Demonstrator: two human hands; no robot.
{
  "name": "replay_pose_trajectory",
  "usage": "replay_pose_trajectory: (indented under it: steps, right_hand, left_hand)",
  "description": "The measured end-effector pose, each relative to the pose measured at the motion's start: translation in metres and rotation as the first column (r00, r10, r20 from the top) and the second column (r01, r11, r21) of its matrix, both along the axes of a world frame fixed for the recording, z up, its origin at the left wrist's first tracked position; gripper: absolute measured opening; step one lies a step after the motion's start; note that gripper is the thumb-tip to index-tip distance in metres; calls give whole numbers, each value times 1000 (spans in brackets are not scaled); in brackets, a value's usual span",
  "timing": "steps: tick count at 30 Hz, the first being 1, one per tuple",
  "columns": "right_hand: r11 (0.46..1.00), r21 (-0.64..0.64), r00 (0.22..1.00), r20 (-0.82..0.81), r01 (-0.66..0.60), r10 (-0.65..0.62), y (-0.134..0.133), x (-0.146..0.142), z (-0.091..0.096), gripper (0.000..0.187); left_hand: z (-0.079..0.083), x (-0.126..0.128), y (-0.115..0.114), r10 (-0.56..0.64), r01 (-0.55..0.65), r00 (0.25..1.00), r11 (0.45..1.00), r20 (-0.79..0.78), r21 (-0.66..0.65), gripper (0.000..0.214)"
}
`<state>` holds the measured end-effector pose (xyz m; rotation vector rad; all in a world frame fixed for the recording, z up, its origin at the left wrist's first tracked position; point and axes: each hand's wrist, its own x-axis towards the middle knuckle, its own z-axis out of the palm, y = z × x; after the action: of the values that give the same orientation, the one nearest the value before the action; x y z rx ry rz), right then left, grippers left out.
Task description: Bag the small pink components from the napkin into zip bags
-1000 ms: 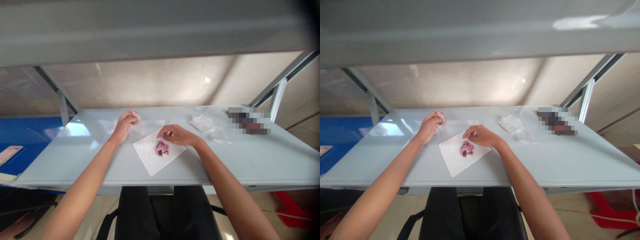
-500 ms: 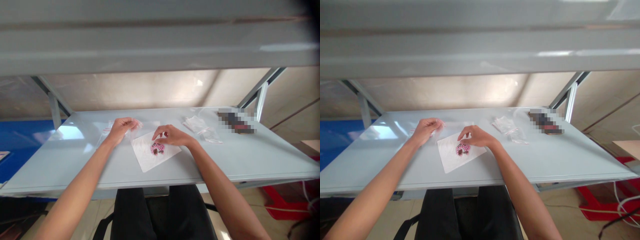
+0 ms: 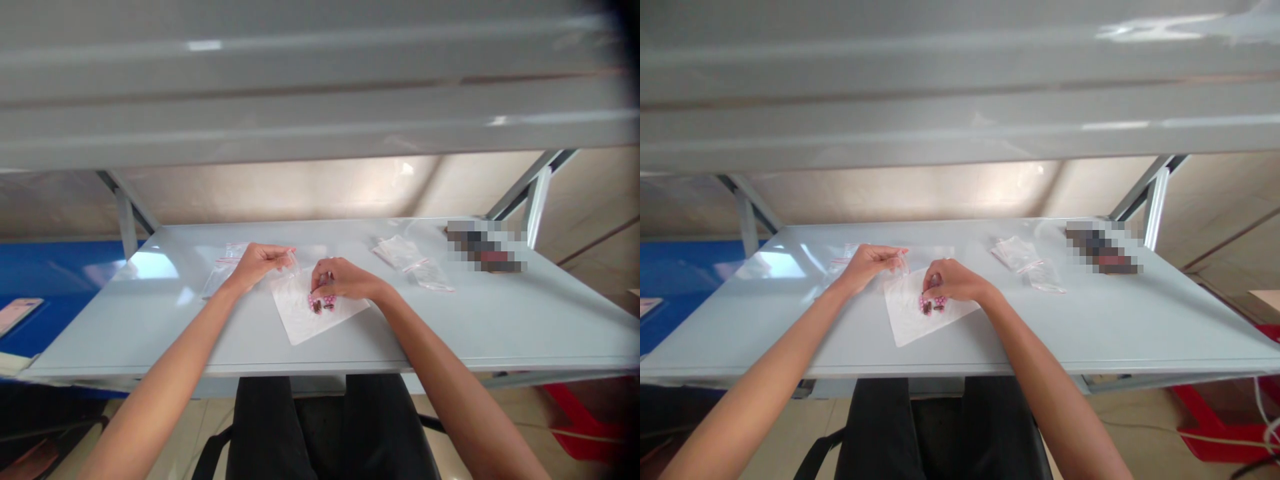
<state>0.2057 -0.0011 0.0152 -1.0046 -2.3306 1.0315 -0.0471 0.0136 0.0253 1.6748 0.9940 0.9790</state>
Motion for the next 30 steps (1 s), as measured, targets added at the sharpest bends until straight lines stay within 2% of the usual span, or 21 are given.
replay_pose_trajectory:
  steps: [3,7,13,15,18,21,23,26,28,30]
  right_hand:
    - [997,43,990,-127,60,-54,1,-3,0,11]
    - [978,99,925,-353,183,-138,-2,-12,0,14]
    - [943,201,884,-441,266,-155,-8,-26,0,14]
    - [952,156,879,-445,264,-170,-10,-28,1,18]
    - [976,21,854,-488,219,-181,-11,-26,4,34]
    - [959,-41,805,-534,280,-258,-5,-13,8,37]
    - [947,5,842,-459,323,-285,-1,0,9,27]
    - [966,79,957,-178,246,-229,6,18,9,17]
    - [980,76,983,-53,182,-178,8,23,7,19]
    - [989,62,991,4,133,-133,9,23,5,20]
  left_hand:
    - [-1,0,-1,-2,1,999,1000,-40,-6,33]
    - [-6,3,-1,-31,33,998,999,-63,21,36]
    - [-11,6,-1,-90,93,991,995,-97,22,33]
    - [-12,6,0,-97,100,992,995,-82,29,35]
    - [-13,6,1,-72,72,997,997,-15,12,41]
    - [-13,5,3,9,-8,999,1000,47,-21,46]
    - [-13,4,4,41,-39,995,999,89,-34,46]
    - [-11,3,5,35,-28,990,998,139,-53,48]
    - [-10,4,5,37,-26,988,997,148,-72,48]
    - [-10,5,4,48,-36,988,996,150,-81,46]
